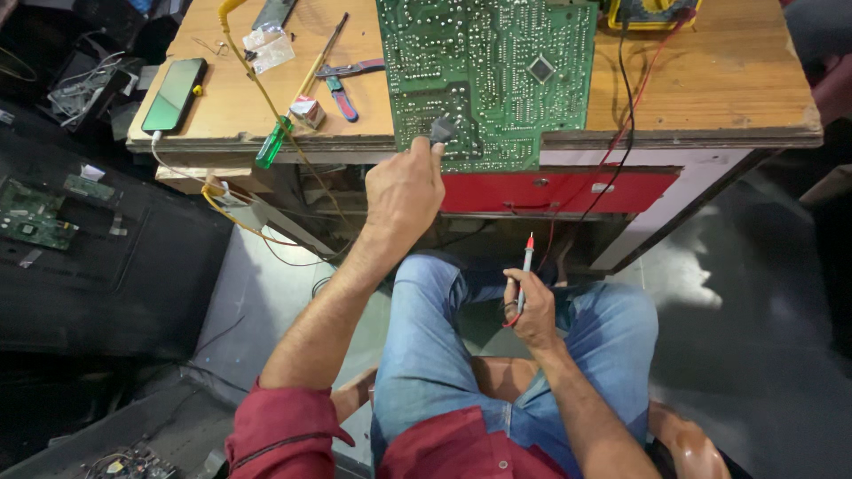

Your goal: The person probes a green circuit board with multimeter test leads, checking points across the board. They use a handheld component tester on the board, flip the board over to work on its underside, and finish by touching a soldering iron to the board's solder side.

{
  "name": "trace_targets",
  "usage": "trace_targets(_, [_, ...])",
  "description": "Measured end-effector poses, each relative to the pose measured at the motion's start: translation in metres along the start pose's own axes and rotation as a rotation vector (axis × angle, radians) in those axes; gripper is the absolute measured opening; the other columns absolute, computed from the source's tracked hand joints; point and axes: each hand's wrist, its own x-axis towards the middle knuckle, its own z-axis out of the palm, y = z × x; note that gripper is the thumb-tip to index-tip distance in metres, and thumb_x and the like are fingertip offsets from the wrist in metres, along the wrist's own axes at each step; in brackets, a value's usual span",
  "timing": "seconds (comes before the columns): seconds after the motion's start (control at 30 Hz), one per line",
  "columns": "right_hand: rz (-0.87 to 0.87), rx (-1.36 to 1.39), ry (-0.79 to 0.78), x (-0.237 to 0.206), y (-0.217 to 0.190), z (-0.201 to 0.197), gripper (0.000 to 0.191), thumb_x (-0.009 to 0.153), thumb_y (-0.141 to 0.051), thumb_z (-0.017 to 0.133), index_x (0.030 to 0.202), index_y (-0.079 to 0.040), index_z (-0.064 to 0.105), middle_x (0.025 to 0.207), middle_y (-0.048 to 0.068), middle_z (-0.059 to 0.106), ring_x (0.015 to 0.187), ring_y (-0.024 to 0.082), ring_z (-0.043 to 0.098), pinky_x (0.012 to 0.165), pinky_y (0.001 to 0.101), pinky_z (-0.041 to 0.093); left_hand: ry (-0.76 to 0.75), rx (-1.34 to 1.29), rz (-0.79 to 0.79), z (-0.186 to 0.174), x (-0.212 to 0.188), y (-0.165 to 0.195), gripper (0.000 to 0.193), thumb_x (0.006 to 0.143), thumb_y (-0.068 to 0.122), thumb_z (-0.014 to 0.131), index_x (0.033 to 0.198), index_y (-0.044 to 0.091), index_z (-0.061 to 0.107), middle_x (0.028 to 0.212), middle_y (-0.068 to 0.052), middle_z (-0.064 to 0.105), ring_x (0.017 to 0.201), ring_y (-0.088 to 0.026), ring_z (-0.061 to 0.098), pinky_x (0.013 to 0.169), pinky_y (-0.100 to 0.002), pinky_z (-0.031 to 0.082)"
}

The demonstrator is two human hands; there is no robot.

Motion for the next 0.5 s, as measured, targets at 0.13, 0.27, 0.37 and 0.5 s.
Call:
trace_targets(0.13, [0.091,0.045,-0.042,-0.0006,-0.0025,-0.0030,0.031,0.088,0.010,0.062,0.116,-0.002,0.066,0.083,0.008,0.063,0.062,0.015,0.063,0.056,0.0281,0.050,-0.003,0.007,-0.009,-0.0010,0.0013,0.0024,0.030,0.105,0.030,0.054,0.085,0.008,0.059,0.062,-0.016,0.066,0.060,-0.039,0.067,0.055,-0.051,0.051])
trace_targets(0.27, [0.088,0.058,-0.040,0.0002,-0.0030,-0.0044,0.031,0.088,0.010,0.062,0.116,-0.002,0.066,0.081,0.008,0.062,0.061,0.014,0.062,0.056,0.0279,0.049,-0.016,-0.023,-0.015,-0.0022,0.0027,0.0036,0.031,0.106,0.029,0.053,0.086,0.007,0.059,0.062,-0.016,0.066,0.059,-0.039,0.067,0.055,-0.051,0.051])
trace_targets(0.37, [0.027,0.034,-0.014,0.0014,-0.0030,-0.0045,0.029,0.089,0.010,0.062,0.116,-0.001,0.065,0.083,0.008,0.062,0.064,0.014,0.062,0.058,0.0284,0.049,-0.014,-0.015,-0.011,-0.0025,0.0027,0.0048,0.030,0.106,0.029,0.053,0.086,0.007,0.059,0.061,-0.016,0.066,0.059,-0.039,0.067,0.055,-0.051,0.051])
trace_targets(0.5, [0.062,0.071,-0.056,0.0022,-0.0036,-0.0056,0.028,0.091,0.008,0.062,0.117,-0.001,0.065,0.081,0.007,0.062,0.061,0.012,0.062,0.054,0.0272,0.049,0.004,-0.019,-0.018,-0.0019,0.0038,0.0056,0.030,0.106,0.029,0.053,0.086,0.007,0.059,0.062,-0.016,0.066,0.059,-0.039,0.067,0.056,-0.051,0.051])
